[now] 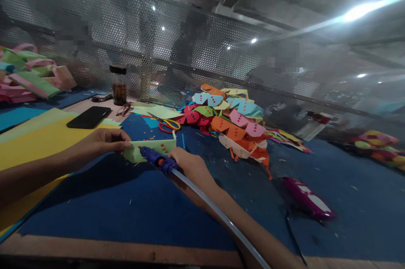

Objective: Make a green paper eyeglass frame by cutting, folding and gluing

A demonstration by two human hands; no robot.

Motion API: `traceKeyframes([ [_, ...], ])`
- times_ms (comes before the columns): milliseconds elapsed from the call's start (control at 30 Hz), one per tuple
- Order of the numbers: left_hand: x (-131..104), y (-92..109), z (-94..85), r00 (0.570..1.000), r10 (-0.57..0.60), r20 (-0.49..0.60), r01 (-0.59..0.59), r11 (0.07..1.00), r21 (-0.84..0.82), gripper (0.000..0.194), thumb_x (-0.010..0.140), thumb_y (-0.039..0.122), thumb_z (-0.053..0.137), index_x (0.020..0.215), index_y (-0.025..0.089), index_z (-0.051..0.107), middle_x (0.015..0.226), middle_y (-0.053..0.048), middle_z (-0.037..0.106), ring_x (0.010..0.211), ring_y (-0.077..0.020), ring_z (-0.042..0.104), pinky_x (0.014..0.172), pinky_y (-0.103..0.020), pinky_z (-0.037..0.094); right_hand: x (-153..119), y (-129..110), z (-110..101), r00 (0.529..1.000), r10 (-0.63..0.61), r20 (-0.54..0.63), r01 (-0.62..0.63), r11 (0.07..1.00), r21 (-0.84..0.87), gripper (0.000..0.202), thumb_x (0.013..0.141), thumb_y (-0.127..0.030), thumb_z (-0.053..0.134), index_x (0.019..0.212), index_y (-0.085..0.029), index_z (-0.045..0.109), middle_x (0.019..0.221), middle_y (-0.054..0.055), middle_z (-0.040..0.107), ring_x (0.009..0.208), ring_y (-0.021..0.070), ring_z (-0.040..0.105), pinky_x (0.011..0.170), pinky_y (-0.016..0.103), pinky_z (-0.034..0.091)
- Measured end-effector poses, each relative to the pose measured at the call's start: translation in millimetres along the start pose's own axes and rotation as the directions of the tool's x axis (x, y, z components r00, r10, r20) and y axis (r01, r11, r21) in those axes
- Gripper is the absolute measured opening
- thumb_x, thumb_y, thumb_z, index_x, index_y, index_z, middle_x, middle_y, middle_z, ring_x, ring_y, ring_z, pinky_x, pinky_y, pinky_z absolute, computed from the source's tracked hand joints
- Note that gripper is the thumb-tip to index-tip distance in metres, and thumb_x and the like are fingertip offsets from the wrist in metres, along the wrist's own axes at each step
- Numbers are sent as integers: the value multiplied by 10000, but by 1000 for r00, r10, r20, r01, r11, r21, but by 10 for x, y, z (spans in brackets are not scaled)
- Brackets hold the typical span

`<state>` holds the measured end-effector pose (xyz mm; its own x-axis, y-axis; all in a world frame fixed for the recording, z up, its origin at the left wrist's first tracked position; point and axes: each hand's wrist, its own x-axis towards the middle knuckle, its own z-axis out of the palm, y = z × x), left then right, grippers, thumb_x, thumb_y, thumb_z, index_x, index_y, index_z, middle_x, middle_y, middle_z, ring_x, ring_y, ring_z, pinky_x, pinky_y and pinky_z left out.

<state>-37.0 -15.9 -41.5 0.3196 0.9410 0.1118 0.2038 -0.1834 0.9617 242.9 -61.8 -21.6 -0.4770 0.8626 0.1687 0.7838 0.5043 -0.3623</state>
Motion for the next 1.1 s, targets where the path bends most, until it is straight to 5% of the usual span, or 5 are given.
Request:
traceKeyframes([
  [1100,19,-37,-21,998,-31,59,34,998,-46,237,769,396,749,783,172,673,689,13,662,637,-129,601,641,-254,460,-5,72,97,996,-59,-69,59,998,-11,172,931,-375,567,909,-207,593,855,19,666,697,150,588,603,244,325],
])
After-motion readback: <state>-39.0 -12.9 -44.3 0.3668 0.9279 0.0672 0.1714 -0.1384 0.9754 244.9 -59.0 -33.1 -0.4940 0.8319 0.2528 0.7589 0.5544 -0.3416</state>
